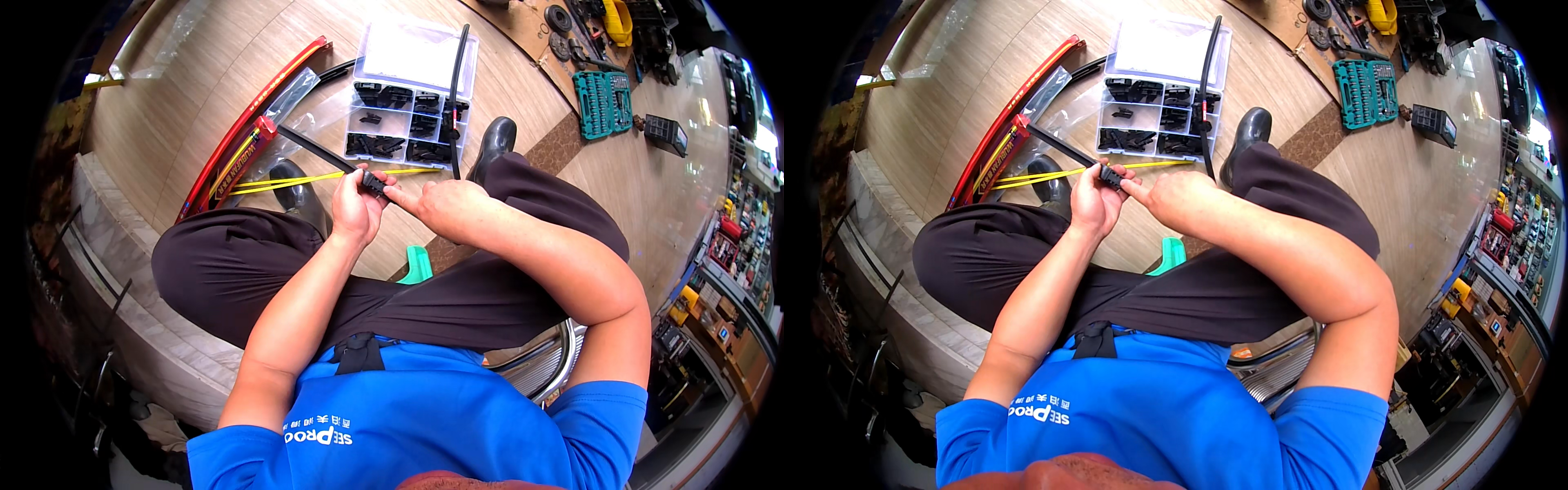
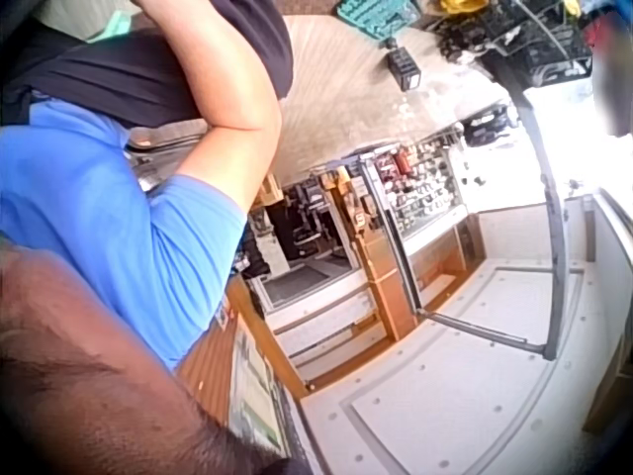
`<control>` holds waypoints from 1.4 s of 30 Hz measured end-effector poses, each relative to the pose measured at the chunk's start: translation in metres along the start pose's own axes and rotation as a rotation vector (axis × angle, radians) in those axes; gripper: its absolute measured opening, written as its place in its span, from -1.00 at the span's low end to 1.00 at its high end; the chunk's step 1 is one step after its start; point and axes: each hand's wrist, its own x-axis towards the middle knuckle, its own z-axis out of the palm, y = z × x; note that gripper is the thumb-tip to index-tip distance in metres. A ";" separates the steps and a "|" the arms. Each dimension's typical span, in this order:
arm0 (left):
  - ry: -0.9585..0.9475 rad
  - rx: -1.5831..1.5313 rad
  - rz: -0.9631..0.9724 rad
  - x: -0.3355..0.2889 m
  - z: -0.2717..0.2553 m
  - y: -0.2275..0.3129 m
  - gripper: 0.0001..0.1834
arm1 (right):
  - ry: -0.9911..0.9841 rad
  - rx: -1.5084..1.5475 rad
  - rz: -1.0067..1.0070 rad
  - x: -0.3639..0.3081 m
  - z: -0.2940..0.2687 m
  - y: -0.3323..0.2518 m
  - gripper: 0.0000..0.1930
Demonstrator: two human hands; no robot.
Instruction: The person assembles windshield wipers by hand, taking components from a plastic organizer and fitting them onto the wiper blades.
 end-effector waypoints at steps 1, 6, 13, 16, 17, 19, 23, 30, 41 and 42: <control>0.000 -0.004 -0.002 0.001 -0.001 0.000 -0.76 | -0.007 -0.004 0.004 0.000 0.000 0.000 -0.34; -0.023 -0.026 -0.014 0.001 -0.002 -0.001 -0.76 | -0.007 -0.012 0.001 0.000 -0.004 0.001 -0.35; -0.040 -0.040 -0.070 0.004 -0.005 -0.001 -0.77 | -0.005 -0.023 -0.002 0.001 -0.002 0.003 -0.35; -0.009 -0.026 -0.076 0.001 -0.001 0.001 -0.75 | 0.012 -0.018 -0.006 0.001 -0.003 0.003 -0.36; -0.010 -0.024 -0.076 0.001 -0.001 0.000 -0.75 | 0.020 -0.011 -0.009 0.001 -0.003 0.003 -0.37; -0.026 -0.041 -0.071 0.002 -0.002 0.001 -0.74 | 0.032 -0.019 -0.019 0.002 -0.002 0.004 -0.38; -0.035 -0.044 -0.068 0.001 -0.002 0.000 -0.72 | 0.070 -0.026 -0.040 0.002 0.001 0.006 -0.38; -0.056 -0.032 -0.060 -0.001 0.003 0.001 -0.71 | 0.108 -0.021 -0.046 -0.001 -0.004 0.007 -0.40; -0.072 -0.063 -0.023 0.003 0.000 0.000 -0.71 | 0.126 0.163 -0.008 -0.006 -0.022 0.017 -0.44; -0.095 -0.062 -0.017 0.000 0.004 0.001 -0.72 | 0.082 0.197 0.046 -0.003 -0.022 0.018 -0.46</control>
